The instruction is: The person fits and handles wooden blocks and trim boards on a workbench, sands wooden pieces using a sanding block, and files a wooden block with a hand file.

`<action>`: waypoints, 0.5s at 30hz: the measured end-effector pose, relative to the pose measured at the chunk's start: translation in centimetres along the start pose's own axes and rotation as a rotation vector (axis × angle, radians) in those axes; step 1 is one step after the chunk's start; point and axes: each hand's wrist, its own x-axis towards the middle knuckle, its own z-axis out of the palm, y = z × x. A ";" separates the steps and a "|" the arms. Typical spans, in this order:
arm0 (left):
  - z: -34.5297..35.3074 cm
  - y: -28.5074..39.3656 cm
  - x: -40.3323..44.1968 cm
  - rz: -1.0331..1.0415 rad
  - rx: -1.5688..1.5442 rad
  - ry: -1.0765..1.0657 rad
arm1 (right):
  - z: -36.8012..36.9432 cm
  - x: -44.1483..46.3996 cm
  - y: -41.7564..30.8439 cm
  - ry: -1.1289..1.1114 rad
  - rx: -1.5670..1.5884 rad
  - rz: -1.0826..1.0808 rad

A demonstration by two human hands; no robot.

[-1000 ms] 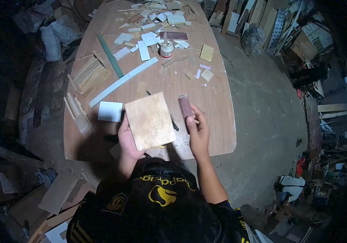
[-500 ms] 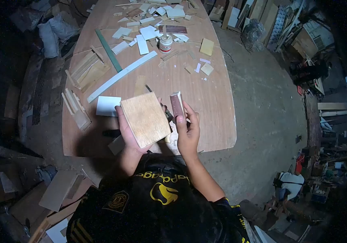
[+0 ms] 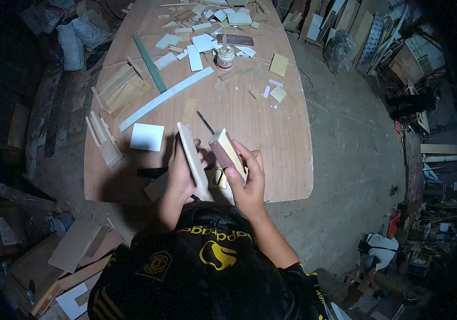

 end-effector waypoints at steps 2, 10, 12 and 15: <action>0.0 0.0 0.1 -0.010 0.022 0.002 | 0.1 0.0 -0.7 -0.023 0.029 -0.019; -0.3 -0.9 0.1 0.163 0.130 0.003 | -0.7 -0.4 -0.2 -0.032 0.039 -0.010; -0.2 -0.6 -0.1 0.125 0.177 0.001 | -0.8 -0.4 -0.2 -0.002 0.108 0.002; 0.6 -0.2 -0.1 0.151 0.216 0.006 | -1.4 -0.6 -1.1 -0.020 -0.064 -0.235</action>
